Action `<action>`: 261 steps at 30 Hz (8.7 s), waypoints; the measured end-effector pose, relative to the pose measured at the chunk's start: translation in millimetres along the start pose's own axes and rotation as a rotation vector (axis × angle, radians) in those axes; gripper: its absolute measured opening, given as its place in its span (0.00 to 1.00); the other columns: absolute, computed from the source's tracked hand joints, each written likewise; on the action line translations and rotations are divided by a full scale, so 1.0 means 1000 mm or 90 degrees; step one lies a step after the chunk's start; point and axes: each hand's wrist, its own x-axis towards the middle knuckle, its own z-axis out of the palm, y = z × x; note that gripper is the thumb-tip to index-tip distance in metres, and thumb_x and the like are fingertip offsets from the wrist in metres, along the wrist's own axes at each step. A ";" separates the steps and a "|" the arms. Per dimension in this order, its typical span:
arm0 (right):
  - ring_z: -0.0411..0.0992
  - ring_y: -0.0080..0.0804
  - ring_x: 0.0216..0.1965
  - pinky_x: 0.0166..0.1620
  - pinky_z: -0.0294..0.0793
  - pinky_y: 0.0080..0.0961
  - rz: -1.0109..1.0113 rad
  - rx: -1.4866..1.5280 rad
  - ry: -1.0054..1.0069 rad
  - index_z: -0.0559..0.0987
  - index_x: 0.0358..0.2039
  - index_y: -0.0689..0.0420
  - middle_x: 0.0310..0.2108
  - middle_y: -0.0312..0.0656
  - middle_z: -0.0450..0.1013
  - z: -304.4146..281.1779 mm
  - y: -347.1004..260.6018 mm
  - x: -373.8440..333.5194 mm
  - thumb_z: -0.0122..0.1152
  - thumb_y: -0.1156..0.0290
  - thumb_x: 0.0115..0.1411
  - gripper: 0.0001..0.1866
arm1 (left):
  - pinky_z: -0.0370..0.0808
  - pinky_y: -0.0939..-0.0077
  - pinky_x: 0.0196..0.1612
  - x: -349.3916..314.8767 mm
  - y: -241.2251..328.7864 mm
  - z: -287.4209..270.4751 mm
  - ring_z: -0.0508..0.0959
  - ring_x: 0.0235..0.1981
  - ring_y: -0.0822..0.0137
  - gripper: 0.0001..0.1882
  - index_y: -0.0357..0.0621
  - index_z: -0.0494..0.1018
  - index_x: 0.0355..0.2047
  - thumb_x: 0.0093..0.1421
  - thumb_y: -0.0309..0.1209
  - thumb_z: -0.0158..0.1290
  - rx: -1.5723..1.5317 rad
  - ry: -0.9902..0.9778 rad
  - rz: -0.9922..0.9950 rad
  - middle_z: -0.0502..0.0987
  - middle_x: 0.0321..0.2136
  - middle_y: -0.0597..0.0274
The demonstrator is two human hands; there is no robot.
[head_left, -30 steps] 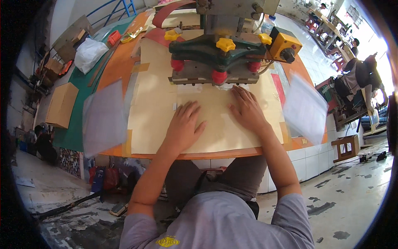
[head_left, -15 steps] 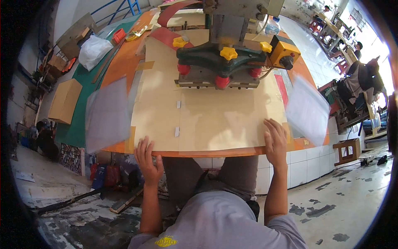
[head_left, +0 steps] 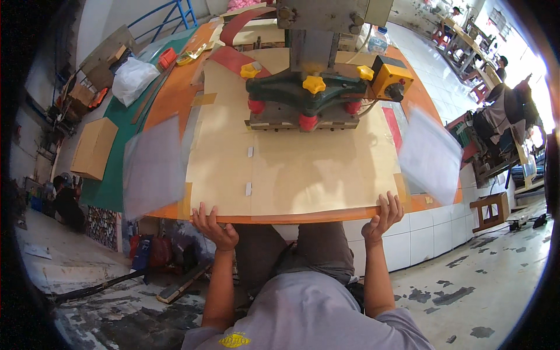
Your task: The person picks up plastic sheets one at a time and places them on a work surface under a machine, aligns the sheet edges by hand, and retrieves the sheet once the machine has completed its press cycle.
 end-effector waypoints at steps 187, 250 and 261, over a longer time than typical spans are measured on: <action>0.83 0.54 0.40 0.45 0.84 0.47 -0.099 -0.403 -0.598 0.84 0.32 0.65 0.38 0.56 0.81 0.041 0.268 0.273 0.58 0.72 0.61 0.10 | 0.72 0.50 0.59 0.072 -0.040 -0.024 0.77 0.52 0.47 0.22 0.32 0.74 0.48 0.73 0.37 0.36 -0.164 0.038 -0.143 0.78 0.48 0.46; 0.69 0.49 0.64 0.67 0.62 0.48 0.047 -0.176 -0.256 0.77 0.60 0.54 0.60 0.48 0.74 -0.034 0.204 0.176 0.67 0.62 0.63 0.25 | 0.78 0.59 0.54 0.080 -0.034 -0.034 0.78 0.53 0.52 0.15 0.36 0.73 0.54 0.75 0.31 0.45 -0.169 -0.052 -0.203 0.75 0.54 0.48; 0.76 0.51 0.53 0.56 0.76 0.45 0.034 -0.232 -0.394 0.83 0.50 0.55 0.51 0.48 0.78 0.016 0.298 0.240 0.66 0.71 0.60 0.17 | 0.75 0.58 0.56 0.078 -0.035 -0.030 0.77 0.51 0.53 0.16 0.34 0.74 0.53 0.78 0.32 0.42 -0.150 -0.026 -0.169 0.76 0.51 0.49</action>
